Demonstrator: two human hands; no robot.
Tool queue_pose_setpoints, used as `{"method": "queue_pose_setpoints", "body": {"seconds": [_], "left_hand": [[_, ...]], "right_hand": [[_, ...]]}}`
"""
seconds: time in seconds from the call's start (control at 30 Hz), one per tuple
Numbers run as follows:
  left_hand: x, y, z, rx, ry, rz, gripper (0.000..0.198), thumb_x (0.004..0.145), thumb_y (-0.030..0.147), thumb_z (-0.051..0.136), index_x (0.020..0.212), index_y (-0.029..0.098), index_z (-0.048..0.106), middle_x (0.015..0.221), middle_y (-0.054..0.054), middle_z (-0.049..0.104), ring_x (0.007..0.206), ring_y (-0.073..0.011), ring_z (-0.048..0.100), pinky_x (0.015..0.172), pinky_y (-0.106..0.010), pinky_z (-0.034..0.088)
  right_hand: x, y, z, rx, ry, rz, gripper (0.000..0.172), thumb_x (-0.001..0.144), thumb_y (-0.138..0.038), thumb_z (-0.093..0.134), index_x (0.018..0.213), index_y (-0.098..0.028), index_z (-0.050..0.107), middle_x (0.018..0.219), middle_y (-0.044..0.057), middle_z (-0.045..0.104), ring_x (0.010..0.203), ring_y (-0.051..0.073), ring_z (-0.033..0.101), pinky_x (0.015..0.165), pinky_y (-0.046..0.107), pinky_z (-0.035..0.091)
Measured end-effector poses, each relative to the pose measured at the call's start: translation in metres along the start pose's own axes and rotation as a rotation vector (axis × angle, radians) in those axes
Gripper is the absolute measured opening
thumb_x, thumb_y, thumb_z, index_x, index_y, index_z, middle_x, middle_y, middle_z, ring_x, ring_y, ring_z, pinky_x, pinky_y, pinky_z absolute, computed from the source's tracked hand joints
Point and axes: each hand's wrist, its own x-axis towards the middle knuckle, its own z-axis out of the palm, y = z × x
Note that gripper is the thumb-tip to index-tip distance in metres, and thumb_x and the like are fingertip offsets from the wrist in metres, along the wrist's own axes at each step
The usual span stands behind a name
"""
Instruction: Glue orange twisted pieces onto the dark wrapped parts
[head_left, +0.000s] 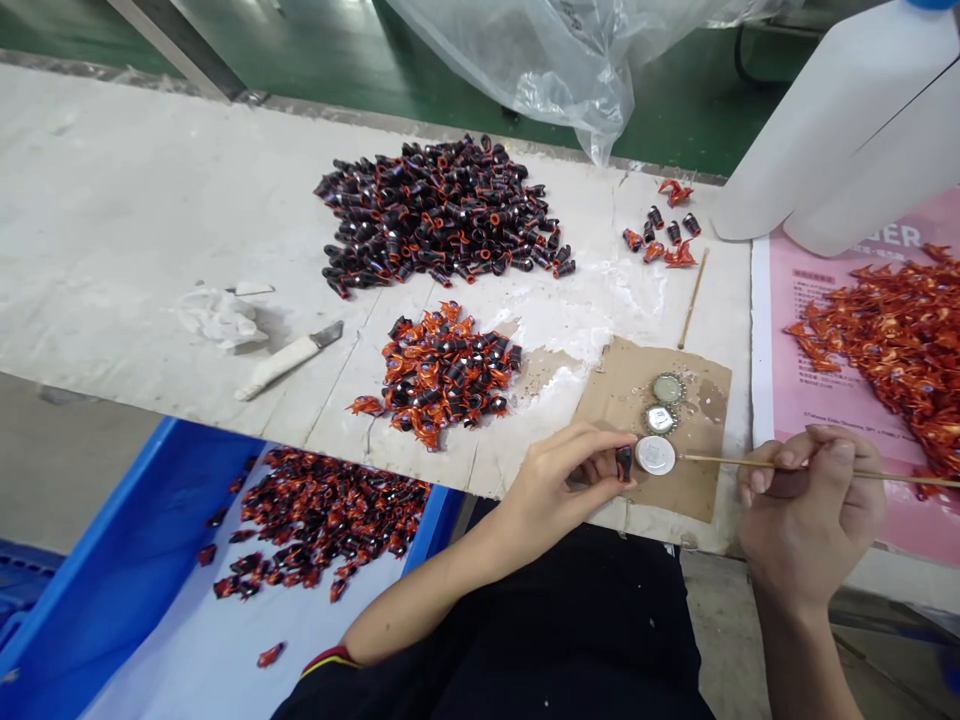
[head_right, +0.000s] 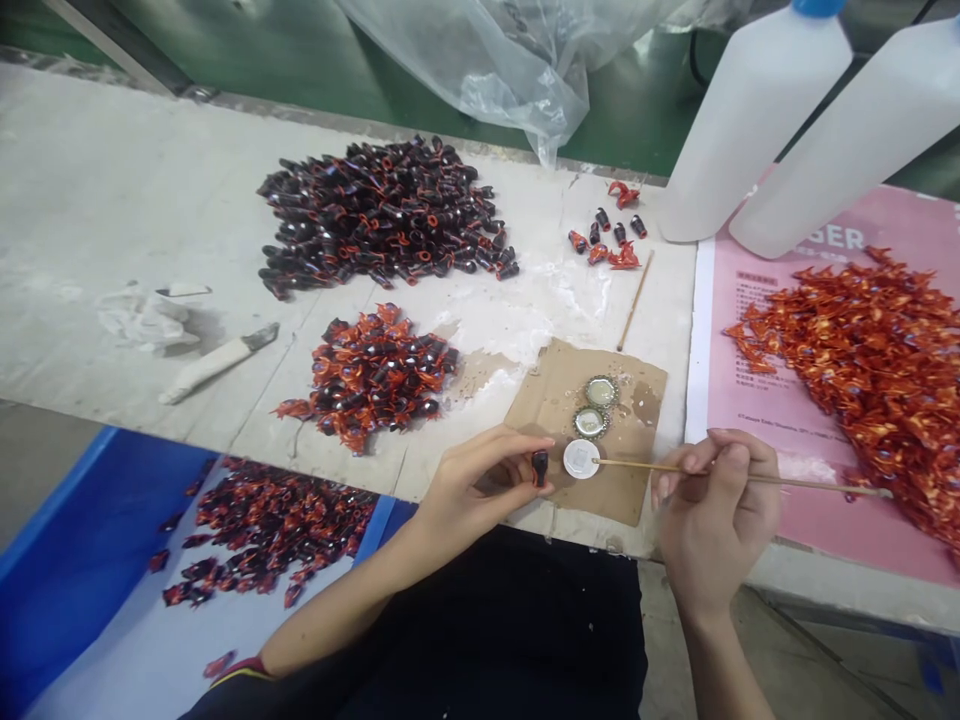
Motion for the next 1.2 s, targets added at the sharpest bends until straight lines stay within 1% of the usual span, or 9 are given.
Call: {"method": "queue_pose_setpoints", "body": {"seconds": [0.13, 0.3, 0.43, 0.53, 0.63, 0.83, 1.0, 1.2], "left_hand": [[0.000, -0.001, -0.001, 0.004, -0.019, -0.019, 0.028, 0.081, 0.022, 0.073, 0.109, 0.028, 0.072, 0.083, -0.002, 0.066, 0.065, -0.0139, 0.061, 0.063, -0.027, 0.055], [-0.001, -0.002, -0.001, 0.013, -0.028, -0.017, 0.029, 0.080, 0.021, 0.073, 0.109, 0.027, 0.072, 0.084, -0.003, 0.067, 0.065, -0.0140, 0.061, 0.065, -0.028, 0.056], [-0.001, -0.002, -0.001, 0.019, -0.038, -0.032, 0.030, 0.080, 0.021, 0.073, 0.109, 0.029, 0.072, 0.085, -0.003, 0.067, 0.066, -0.0143, 0.061, 0.065, -0.028, 0.056], [-0.001, -0.001, -0.001, 0.025, -0.048, -0.040, 0.029, 0.080, 0.022, 0.073, 0.109, 0.030, 0.072, 0.085, -0.003, 0.067, 0.066, -0.0145, 0.061, 0.065, -0.028, 0.056], [0.000, -0.002, -0.002, 0.027, -0.046, -0.019, 0.029, 0.081, 0.021, 0.073, 0.109, 0.027, 0.072, 0.084, -0.003, 0.067, 0.066, -0.0140, 0.061, 0.064, -0.027, 0.056], [0.000, -0.005, -0.003, 0.040, -0.059, 0.030, 0.029, 0.081, 0.019, 0.073, 0.110, 0.023, 0.071, 0.083, -0.002, 0.065, 0.065, -0.0112, 0.059, 0.060, -0.021, 0.052], [0.000, -0.006, -0.003, 0.033, -0.056, 0.083, 0.028, 0.082, 0.017, 0.073, 0.110, 0.016, 0.070, 0.081, -0.002, 0.063, 0.065, -0.0089, 0.058, 0.060, -0.018, 0.051], [0.000, -0.005, -0.003, 0.027, -0.062, 0.101, 0.027, 0.082, 0.016, 0.073, 0.109, 0.015, 0.070, 0.078, -0.001, 0.062, 0.063, -0.0080, 0.057, 0.059, -0.017, 0.050]], "right_hand": [[0.000, -0.001, 0.006, 0.045, -0.018, 0.004, 0.015, 0.091, -0.034, 0.060, 0.083, -0.022, 0.058, 0.060, -0.007, 0.048, 0.041, 0.008, 0.044, 0.033, 0.022, 0.032], [-0.006, 0.000, 0.020, 0.128, -0.128, -0.011, 0.011, 0.093, -0.031, 0.057, 0.086, -0.022, 0.059, 0.060, -0.007, 0.049, 0.040, 0.007, 0.044, 0.031, 0.021, 0.029], [-0.010, 0.003, 0.026, 0.147, -0.169, -0.011, 0.010, 0.093, -0.030, 0.057, 0.087, -0.022, 0.059, 0.060, -0.007, 0.051, 0.039, 0.007, 0.047, 0.031, 0.021, 0.034], [-0.011, 0.004, 0.027, 0.143, -0.175, 0.011, 0.011, 0.093, -0.031, 0.058, 0.086, -0.022, 0.060, 0.060, -0.007, 0.052, 0.039, 0.008, 0.049, 0.031, 0.021, 0.035], [-0.012, 0.007, 0.026, 0.118, -0.178, 0.015, 0.011, 0.092, -0.032, 0.059, 0.087, -0.022, 0.061, 0.060, -0.007, 0.053, 0.040, 0.008, 0.050, 0.031, 0.021, 0.035], [-0.013, 0.009, 0.025, 0.090, -0.186, -0.003, 0.011, 0.092, -0.033, 0.059, 0.088, -0.023, 0.062, 0.061, -0.006, 0.054, 0.040, 0.009, 0.050, 0.033, 0.022, 0.036], [-0.014, 0.007, 0.024, 0.147, -0.216, -0.042, 0.011, 0.094, -0.031, 0.056, 0.089, -0.024, 0.062, 0.062, -0.007, 0.055, 0.041, 0.009, 0.051, 0.033, 0.022, 0.038], [-0.015, 0.007, 0.024, 0.170, -0.242, -0.029, 0.010, 0.094, -0.030, 0.056, 0.089, -0.023, 0.063, 0.061, -0.008, 0.054, 0.039, 0.008, 0.051, 0.031, 0.021, 0.038]]}}
